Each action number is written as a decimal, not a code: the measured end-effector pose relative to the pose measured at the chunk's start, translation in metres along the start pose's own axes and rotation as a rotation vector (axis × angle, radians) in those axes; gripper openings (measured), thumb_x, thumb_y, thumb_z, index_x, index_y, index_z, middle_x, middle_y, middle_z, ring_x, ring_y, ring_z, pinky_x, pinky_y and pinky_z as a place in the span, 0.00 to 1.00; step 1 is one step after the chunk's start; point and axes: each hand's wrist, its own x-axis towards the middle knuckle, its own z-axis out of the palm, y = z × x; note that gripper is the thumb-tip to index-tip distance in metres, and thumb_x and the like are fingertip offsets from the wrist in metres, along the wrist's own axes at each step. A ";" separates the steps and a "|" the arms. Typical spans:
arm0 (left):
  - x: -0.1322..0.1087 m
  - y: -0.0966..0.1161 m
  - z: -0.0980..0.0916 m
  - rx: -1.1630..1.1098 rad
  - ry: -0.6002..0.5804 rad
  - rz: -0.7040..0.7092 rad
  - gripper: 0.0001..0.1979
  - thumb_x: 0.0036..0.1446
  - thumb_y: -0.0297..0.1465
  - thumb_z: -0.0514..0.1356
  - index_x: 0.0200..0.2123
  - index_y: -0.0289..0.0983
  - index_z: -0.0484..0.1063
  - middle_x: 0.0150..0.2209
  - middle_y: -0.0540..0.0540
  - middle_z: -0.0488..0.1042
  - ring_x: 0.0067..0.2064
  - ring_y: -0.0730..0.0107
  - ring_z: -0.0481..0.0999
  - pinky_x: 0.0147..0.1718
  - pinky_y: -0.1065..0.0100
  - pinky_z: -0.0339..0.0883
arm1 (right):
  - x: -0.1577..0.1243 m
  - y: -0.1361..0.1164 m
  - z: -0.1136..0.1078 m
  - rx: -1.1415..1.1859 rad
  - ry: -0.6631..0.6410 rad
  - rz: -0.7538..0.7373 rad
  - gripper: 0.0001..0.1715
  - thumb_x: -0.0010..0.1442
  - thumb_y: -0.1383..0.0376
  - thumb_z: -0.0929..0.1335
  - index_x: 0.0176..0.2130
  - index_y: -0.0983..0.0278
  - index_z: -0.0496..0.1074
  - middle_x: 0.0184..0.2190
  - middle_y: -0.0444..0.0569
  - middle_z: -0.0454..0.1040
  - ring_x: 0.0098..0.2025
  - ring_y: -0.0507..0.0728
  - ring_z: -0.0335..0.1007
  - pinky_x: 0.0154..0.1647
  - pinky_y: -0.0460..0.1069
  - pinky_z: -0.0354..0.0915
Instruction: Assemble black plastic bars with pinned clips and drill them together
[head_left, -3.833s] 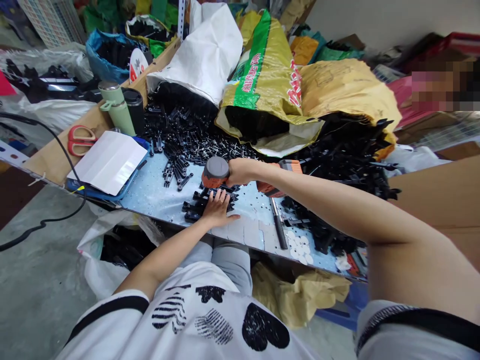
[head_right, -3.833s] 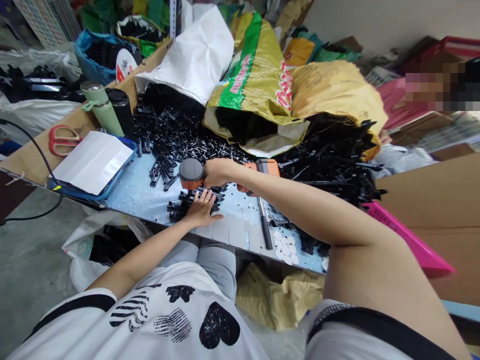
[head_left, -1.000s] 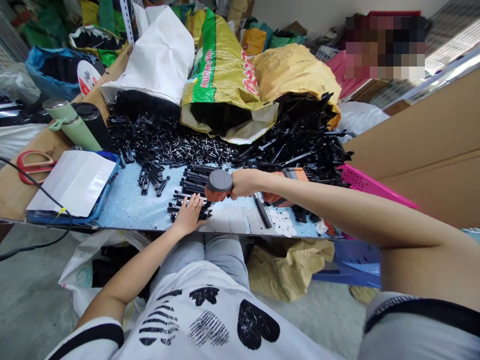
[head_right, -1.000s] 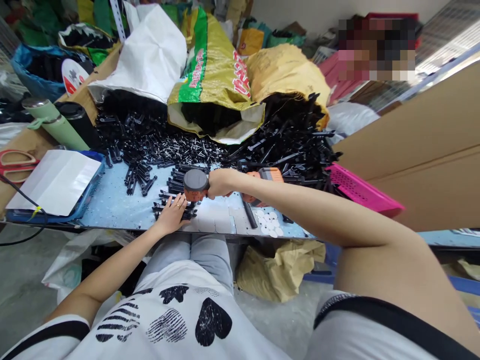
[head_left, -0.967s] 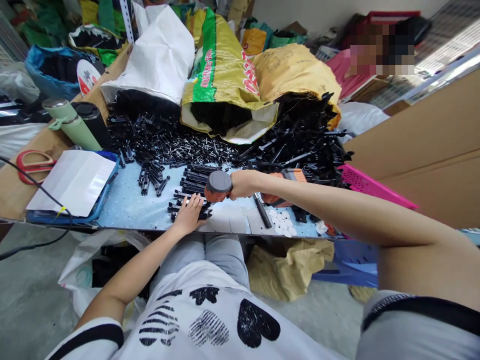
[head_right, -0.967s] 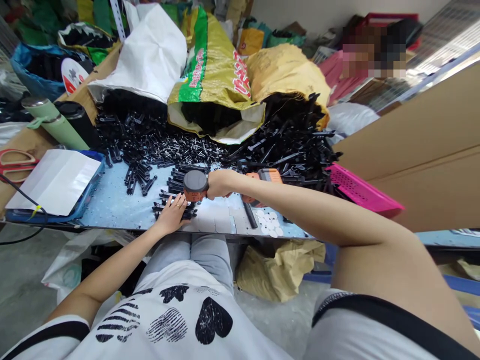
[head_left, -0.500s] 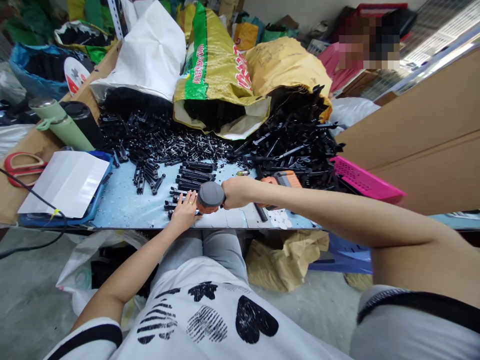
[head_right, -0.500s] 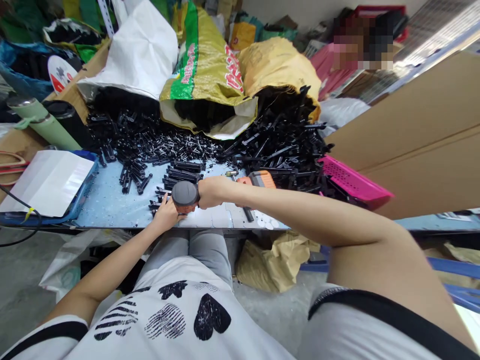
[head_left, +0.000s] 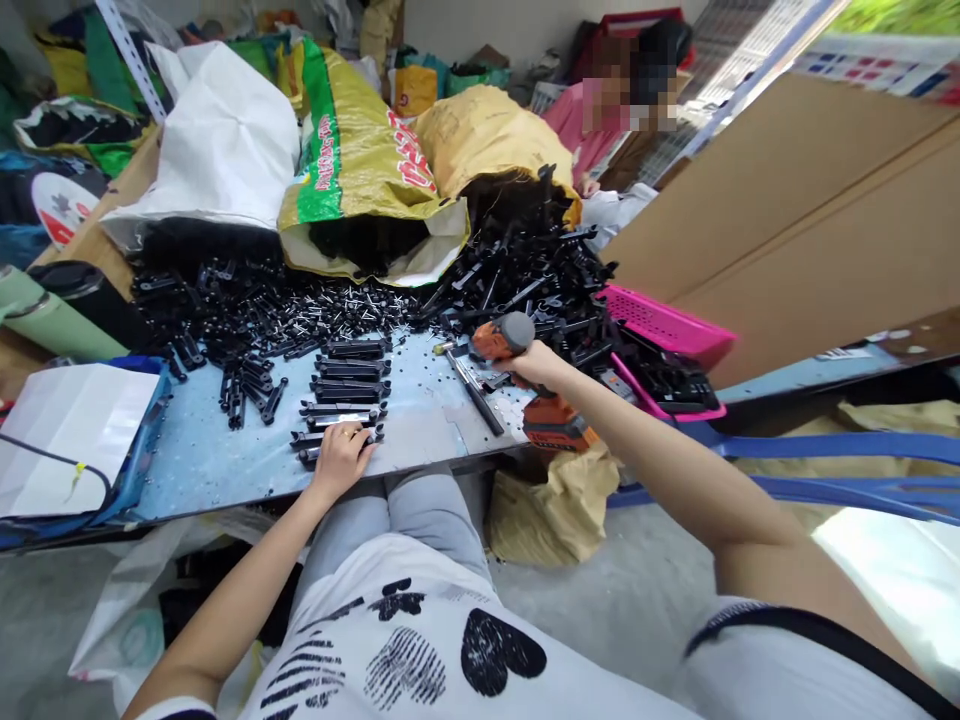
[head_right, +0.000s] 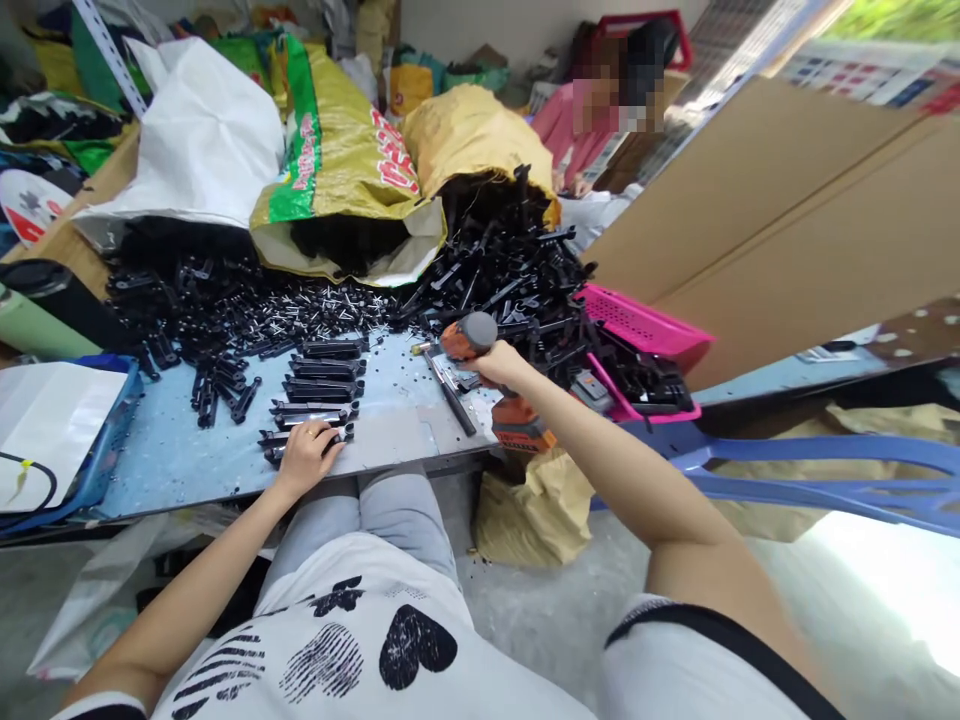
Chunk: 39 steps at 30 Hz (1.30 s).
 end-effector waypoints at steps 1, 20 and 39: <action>0.000 0.000 0.001 -0.010 0.005 -0.016 0.15 0.61 0.37 0.52 0.42 0.35 0.73 0.42 0.37 0.74 0.47 0.56 0.70 0.46 0.57 0.61 | 0.014 0.004 -0.005 0.012 0.021 0.022 0.18 0.43 0.67 0.74 0.37 0.71 0.73 0.14 0.41 0.64 0.15 0.49 0.58 0.16 0.45 0.59; -0.043 0.006 -0.064 -0.314 0.264 -0.611 0.11 0.58 0.38 0.55 0.35 0.37 0.72 0.35 0.43 0.73 0.40 0.61 0.71 0.42 0.61 0.64 | 0.053 -0.103 0.157 -0.709 -0.032 -0.852 0.17 0.59 0.67 0.63 0.48 0.67 0.69 0.45 0.58 0.71 0.50 0.60 0.65 0.48 0.50 0.60; 0.007 0.049 -0.034 -1.816 0.751 -1.426 0.17 0.48 0.31 0.67 0.43 0.36 0.72 0.43 0.43 0.77 0.43 0.64 0.77 0.45 0.63 0.71 | 0.065 -0.106 0.227 -0.204 -0.966 -0.505 0.47 0.36 0.50 0.76 0.52 0.65 0.63 0.46 0.50 0.71 0.46 0.57 0.68 0.47 0.49 0.65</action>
